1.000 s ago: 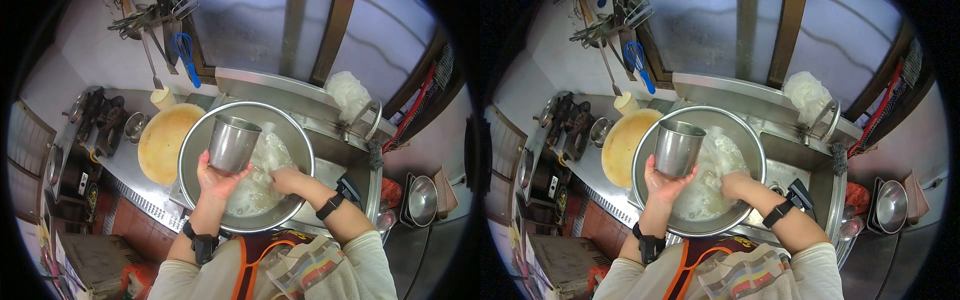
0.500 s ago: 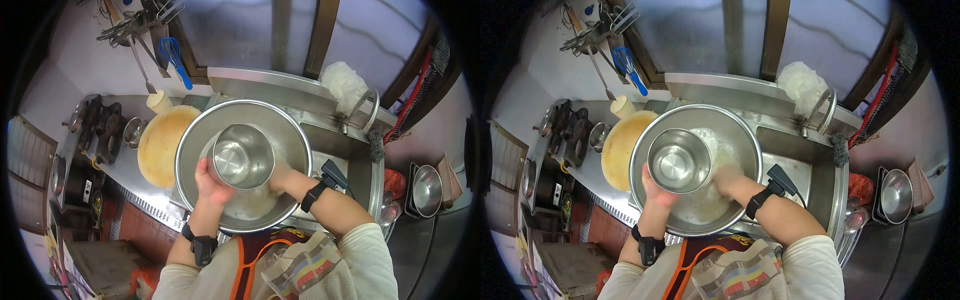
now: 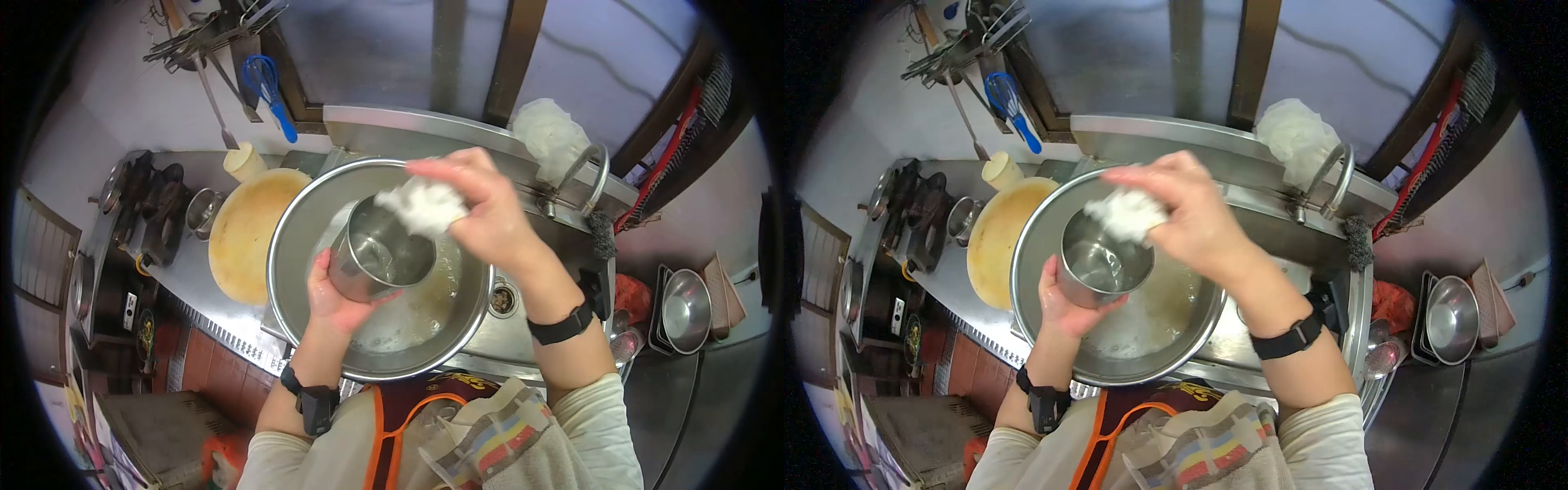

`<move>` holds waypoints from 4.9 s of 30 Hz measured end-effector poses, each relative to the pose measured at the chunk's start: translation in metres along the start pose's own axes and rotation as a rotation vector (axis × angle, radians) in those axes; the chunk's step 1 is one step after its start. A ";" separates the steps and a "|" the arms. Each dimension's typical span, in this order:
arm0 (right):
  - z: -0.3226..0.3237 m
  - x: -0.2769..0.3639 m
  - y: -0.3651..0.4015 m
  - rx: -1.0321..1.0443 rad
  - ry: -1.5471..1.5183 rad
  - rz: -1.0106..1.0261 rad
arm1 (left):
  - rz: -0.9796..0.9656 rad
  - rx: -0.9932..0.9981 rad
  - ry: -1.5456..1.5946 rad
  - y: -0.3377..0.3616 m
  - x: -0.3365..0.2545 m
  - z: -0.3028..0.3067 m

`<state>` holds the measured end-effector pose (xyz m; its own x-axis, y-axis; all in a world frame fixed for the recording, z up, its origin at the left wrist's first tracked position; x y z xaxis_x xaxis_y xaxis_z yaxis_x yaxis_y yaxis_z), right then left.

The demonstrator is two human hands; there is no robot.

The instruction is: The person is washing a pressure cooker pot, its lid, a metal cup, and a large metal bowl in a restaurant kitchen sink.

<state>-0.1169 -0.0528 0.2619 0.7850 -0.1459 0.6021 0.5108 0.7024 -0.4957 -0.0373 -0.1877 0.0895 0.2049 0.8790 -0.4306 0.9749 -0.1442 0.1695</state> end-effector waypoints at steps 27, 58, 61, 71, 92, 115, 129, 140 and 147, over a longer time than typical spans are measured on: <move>-0.108 -0.101 0.067 0.223 -0.135 -0.866 | 0.076 0.107 -0.186 -0.004 0.001 0.006; -0.128 -0.079 0.098 0.132 -0.849 -1.007 | -0.275 -0.135 -0.575 -0.005 -0.039 0.032; -0.128 -0.088 0.097 0.132 -0.821 -1.012 | -0.226 -0.105 -0.713 -0.003 -0.035 0.027; -0.108 -0.063 0.062 0.395 0.170 -0.797 | -0.147 -0.086 -0.881 -0.002 -0.025 0.020; -0.146 -0.118 0.083 0.886 0.015 -0.872 | -0.099 -0.632 -1.323 0.008 -0.052 0.044; -0.197 -0.081 0.118 1.264 0.410 -0.476 | 1.005 -0.363 -2.403 0.011 -0.004 0.054; -0.152 -0.103 0.086 0.803 -0.024 -0.809 | 0.389 -0.726 -1.603 0.002 -0.024 0.071; -0.192 -0.087 0.120 1.290 0.446 -0.542 | -0.121 -0.771 -0.294 0.031 -0.034 0.110; -0.114 -0.113 0.066 0.448 0.039 -0.762 | -0.036 -0.720 -0.215 0.050 -0.019 0.089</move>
<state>-0.1321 -0.0694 0.0899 0.3032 -0.7036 0.6426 0.7209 0.6104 0.3282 0.0151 -0.2516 0.0270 0.2580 0.7586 -0.5982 0.6990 0.2809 0.6577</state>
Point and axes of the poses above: each hand's wrist, its own y-axis away from the middle knuckle, its own z-axis out of the back of the hand, x = y × z, the point moved 8 cm from there along -y, towards the middle knuckle, and after that the axes turned 11 degrees about x, right-handed, at the moved point
